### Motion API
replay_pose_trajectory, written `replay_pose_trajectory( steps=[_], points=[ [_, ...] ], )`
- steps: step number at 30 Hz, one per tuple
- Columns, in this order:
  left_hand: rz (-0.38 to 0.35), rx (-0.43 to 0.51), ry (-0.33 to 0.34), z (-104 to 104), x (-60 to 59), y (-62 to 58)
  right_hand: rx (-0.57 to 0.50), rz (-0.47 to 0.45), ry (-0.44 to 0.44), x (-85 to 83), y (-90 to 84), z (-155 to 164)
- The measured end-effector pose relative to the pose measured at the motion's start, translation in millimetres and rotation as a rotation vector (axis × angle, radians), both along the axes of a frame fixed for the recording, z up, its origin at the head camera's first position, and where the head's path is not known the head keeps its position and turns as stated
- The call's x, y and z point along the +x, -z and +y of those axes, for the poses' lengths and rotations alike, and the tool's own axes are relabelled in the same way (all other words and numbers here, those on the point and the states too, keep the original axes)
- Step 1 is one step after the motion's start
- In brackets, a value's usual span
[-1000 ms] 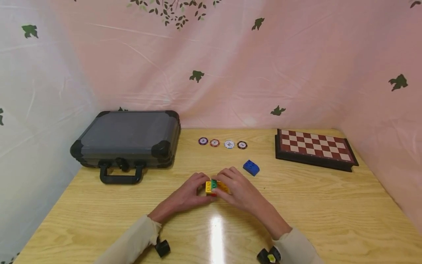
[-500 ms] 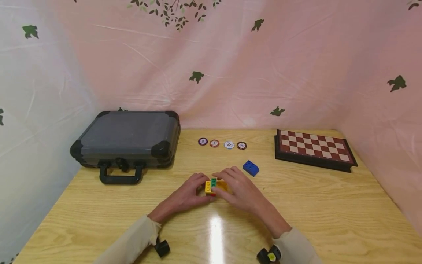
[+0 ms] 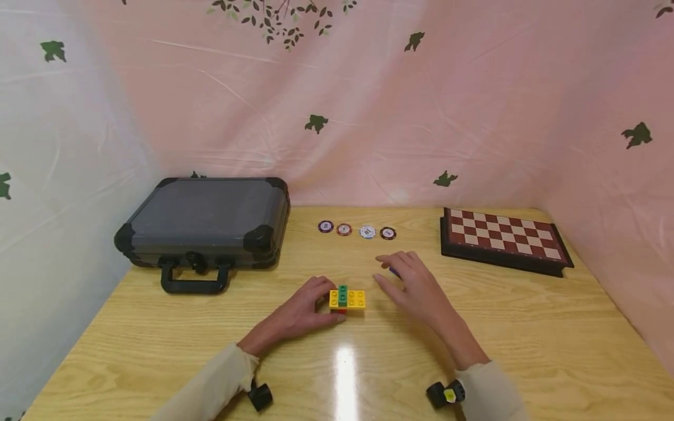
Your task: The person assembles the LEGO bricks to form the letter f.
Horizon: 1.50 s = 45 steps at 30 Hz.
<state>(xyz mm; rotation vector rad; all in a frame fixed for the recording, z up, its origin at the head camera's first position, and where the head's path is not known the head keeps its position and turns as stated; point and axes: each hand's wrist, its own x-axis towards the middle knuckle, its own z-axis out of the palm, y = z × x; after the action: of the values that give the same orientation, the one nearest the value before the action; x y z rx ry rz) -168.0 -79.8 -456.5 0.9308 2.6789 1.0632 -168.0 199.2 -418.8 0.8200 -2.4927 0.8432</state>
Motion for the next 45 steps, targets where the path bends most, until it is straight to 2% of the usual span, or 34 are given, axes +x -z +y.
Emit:
replay_pose_trajectory(
  steps=[4,10,13,18,21,32,45],
  points=[
    [0.001,0.001,0.002,0.0,1.1,0.1,-0.003,-0.008,0.093,-5.3,1.5,14.1],
    [0.012,0.003,0.007,0.2,0.8,1.1,0.003,-0.05,0.171,-8.7,6.7,25.9],
    [0.009,0.002,0.007,0.5,0.5,1.0,0.019,-0.11,0.214,-9.3,9.2,28.8],
    [-0.003,-0.002,-0.002,0.5,1.1,-0.4,0.056,-0.277,0.285,-11.6,13.9,31.7],
    [-0.006,-0.007,-0.005,0.7,0.8,-0.4,0.071,-0.339,0.306,-13.3,17.7,32.6],
    [0.004,0.0,0.002,1.0,0.7,0.0,0.081,-0.337,0.313,-15.3,26.3,32.6],
    [0.01,0.007,0.015,0.3,0.1,-0.8,0.037,-0.311,0.334,-13.6,30.8,31.8]
  ],
)
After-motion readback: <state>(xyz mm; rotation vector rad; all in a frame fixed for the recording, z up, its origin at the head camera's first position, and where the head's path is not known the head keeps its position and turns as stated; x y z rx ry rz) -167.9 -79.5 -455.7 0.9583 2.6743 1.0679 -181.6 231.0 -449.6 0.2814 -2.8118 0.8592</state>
